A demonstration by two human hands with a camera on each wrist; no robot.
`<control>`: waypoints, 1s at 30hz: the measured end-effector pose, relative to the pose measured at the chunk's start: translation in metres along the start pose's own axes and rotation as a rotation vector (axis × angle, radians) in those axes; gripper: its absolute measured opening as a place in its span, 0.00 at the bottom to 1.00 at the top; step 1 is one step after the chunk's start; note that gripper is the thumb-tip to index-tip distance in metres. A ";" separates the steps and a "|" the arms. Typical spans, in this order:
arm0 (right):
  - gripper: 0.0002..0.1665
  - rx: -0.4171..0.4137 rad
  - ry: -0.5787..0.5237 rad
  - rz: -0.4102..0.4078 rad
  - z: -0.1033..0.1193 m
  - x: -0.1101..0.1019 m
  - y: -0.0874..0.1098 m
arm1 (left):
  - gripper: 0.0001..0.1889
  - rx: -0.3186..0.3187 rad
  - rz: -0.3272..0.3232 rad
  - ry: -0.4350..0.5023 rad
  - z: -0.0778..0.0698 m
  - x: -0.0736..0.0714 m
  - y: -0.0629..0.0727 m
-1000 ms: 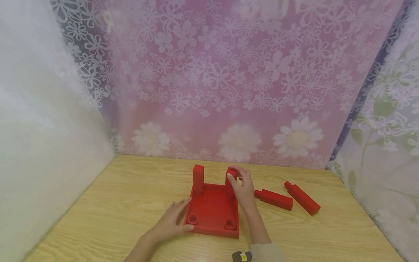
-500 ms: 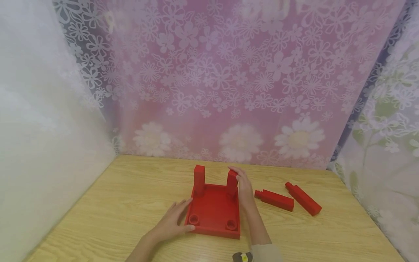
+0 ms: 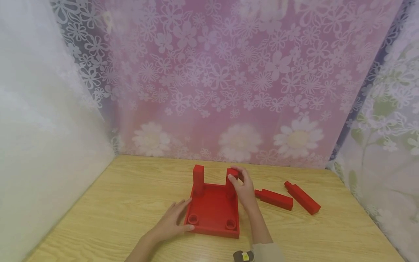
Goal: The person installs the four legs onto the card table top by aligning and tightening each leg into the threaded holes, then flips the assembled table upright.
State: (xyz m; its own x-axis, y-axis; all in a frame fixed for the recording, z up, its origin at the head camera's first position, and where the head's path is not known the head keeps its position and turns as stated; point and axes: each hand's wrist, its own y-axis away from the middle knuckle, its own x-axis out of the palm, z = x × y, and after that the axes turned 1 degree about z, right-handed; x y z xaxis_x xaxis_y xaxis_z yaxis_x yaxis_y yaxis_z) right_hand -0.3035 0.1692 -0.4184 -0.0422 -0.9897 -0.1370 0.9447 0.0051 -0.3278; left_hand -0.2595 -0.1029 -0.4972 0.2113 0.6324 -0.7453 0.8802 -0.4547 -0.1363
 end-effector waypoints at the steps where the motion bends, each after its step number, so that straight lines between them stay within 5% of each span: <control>1: 0.26 -0.013 0.022 -0.008 -0.001 0.001 0.000 | 0.47 -0.001 0.000 0.001 0.000 0.000 0.000; 9: 0.20 -0.123 0.141 -0.017 -0.003 0.003 0.000 | 0.47 0.003 0.000 0.006 0.000 0.000 0.000; 18: 0.22 -0.140 -0.042 0.072 0.007 0.002 0.004 | 0.47 0.002 0.002 0.011 0.000 0.001 0.000; 30: 0.20 -0.082 -0.127 0.045 -0.004 0.000 0.001 | 0.47 0.004 0.000 0.004 0.001 0.000 0.000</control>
State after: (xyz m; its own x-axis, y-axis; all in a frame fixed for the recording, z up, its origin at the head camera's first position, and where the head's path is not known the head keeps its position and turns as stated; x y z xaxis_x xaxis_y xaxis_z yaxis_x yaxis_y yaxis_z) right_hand -0.3039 0.1699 -0.4220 0.0455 -0.9983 -0.0356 0.9147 0.0560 -0.4002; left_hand -0.2598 -0.1034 -0.4980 0.2127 0.6351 -0.7426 0.8784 -0.4571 -0.1394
